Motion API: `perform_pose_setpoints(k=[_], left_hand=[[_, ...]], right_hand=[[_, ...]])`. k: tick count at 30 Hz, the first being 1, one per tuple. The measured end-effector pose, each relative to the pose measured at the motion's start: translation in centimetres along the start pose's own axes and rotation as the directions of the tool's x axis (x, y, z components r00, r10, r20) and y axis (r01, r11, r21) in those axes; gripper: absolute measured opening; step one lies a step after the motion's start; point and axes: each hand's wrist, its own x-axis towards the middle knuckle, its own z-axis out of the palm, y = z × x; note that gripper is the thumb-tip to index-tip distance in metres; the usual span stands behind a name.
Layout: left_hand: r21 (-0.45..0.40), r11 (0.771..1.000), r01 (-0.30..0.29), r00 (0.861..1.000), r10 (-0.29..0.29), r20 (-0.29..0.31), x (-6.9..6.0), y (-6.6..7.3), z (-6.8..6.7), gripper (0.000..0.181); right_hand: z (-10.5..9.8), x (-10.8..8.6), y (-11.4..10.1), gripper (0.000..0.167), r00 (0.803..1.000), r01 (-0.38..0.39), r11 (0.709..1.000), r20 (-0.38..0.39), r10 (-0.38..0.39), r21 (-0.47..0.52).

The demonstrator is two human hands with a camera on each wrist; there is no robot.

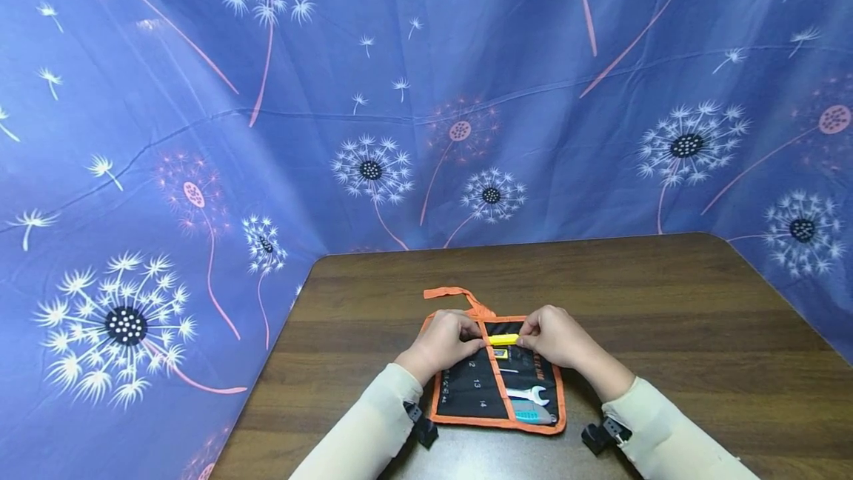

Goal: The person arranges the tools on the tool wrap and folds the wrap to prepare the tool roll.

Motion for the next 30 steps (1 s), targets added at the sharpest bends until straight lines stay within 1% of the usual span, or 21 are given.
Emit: perform_pose_setpoints(k=[3,5,9,14,19,24,30], left_hand=[[0.010,1.000,-0.020,1.000,0.020,0.006,0.11,0.08,0.06,0.004],[0.016,1.000,-0.025,1.000,0.024,0.012,0.15,0.12,0.08,0.005],[0.001,1.000,-0.014,1.000,0.014,0.019,0.11,0.16,0.03,0.006],[-0.013,1.000,-0.016,1.000,0.016,0.004,0.03,0.14,0.08,0.005],[-0.015,1.000,-0.024,1.000,0.024,-0.008,-0.01,0.14,0.19,0.005],[-0.020,0.999,-0.027,1.000,0.027,-0.008,-0.01,0.18,0.26,0.005],[-0.089,0.996,-0.030,1.000,0.029,-0.011,0.03,0.17,0.37,0.005]], right_hand=[[0.09,0.08,0.06,0.015,1.000,-0.010,1.000,-0.010,0.010,0.021],[0.13,0.11,0.14,0.014,1.000,-0.003,0.999,-0.014,0.004,0.035],[0.20,0.12,0.34,0.014,1.000,0.019,0.996,-0.009,-0.018,0.082],[0.29,0.13,0.58,0.016,0.999,0.039,0.992,0.005,-0.040,0.123],[0.47,0.12,0.70,0.017,0.999,0.040,0.992,0.017,-0.042,0.118],[0.70,0.08,0.58,0.017,0.999,0.023,0.992,0.019,-0.026,0.121],[0.76,0.15,0.46,0.014,1.000,0.004,0.994,0.001,-0.004,0.107]])
